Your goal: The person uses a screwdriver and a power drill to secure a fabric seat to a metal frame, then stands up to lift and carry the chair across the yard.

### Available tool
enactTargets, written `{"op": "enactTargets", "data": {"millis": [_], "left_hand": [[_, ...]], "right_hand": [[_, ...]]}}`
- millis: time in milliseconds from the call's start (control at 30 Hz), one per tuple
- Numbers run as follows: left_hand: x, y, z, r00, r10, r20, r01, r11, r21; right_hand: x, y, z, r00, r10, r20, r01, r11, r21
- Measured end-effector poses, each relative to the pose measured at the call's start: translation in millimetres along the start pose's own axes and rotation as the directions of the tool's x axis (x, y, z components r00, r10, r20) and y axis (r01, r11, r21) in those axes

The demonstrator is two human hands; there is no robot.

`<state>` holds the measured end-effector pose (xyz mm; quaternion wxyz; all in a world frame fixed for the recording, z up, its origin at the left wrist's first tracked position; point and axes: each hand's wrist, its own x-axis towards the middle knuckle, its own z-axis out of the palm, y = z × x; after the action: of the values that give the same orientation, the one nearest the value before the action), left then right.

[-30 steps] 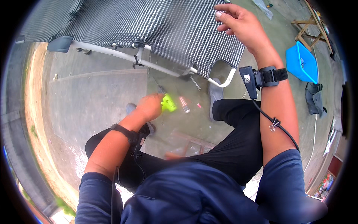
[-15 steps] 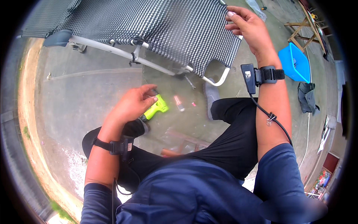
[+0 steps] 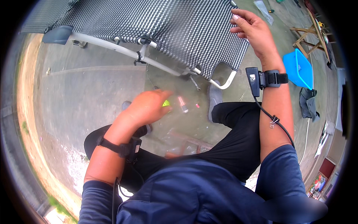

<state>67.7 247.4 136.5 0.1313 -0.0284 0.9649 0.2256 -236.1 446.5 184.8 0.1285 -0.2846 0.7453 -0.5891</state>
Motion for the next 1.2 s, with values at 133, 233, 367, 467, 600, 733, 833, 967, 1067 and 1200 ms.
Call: {"op": "enactTargets", "data": {"millis": [133, 233, 367, 467, 600, 733, 833, 967, 1067, 1200], "left_hand": [[0.4, -0.3, -0.5, 1.0, 0.0, 0.011, 0.0, 1.0, -0.021], [1.0, 0.7, -0.7, 1.0, -0.001, 0.015, 0.001, 1.0, -0.019], [0.1, 2.1, -0.6, 1.0, 0.001, 0.014, -0.001, 1.0, -0.017], [-0.6, 1.4, -1.0, 1.0, -0.002, 0.023, 0.002, 1.0, -0.015], [-0.9, 3.4, -0.3, 1.0, -0.004, 0.028, 0.004, 1.0, -0.009], [-1.8, 4.4, -1.7, 1.0, 0.002, 0.022, -0.001, 1.0, -0.01], [-1.8, 5.4, -2.6, 1.0, -0.004, 0.028, 0.004, 1.0, -0.007], [-1.5, 3.8, -1.8, 1.0, -0.001, 0.031, 0.002, 1.0, -0.007], [-1.9, 4.5, -1.9, 0.999, -0.014, 0.041, 0.014, 1.0, 0.0], [-1.6, 4.0, -3.8, 0.999, -0.017, 0.044, 0.017, 1.0, -0.003]], "right_hand": [[1.7, -0.6, 2.9, 1.0, 0.0, 0.006, 0.0, 1.0, -0.006], [3.6, 1.6, 2.6, 1.0, 0.007, 0.017, -0.006, 1.0, -0.008], [4.5, 3.8, 3.4, 0.999, 0.014, 0.029, -0.014, 1.0, -0.002], [5.5, 3.8, 4.8, 0.999, 0.015, 0.028, -0.014, 1.0, -0.014], [4.3, 4.3, 5.6, 0.999, 0.013, 0.034, -0.012, 1.0, -0.021], [5.8, 5.7, 5.4, 0.999, 0.02, 0.045, -0.019, 0.999, -0.03], [6.4, 6.6, 5.8, 0.998, 0.031, 0.058, -0.028, 0.999, -0.046], [6.7, 5.2, 6.8, 0.998, 0.02, 0.056, -0.019, 0.999, -0.03], [7.5, 5.3, 7.5, 0.998, 0.014, 0.057, -0.013, 1.0, -0.024], [9.0, 4.7, 9.2, 0.998, 0.032, 0.051, -0.03, 0.999, -0.027]]}}
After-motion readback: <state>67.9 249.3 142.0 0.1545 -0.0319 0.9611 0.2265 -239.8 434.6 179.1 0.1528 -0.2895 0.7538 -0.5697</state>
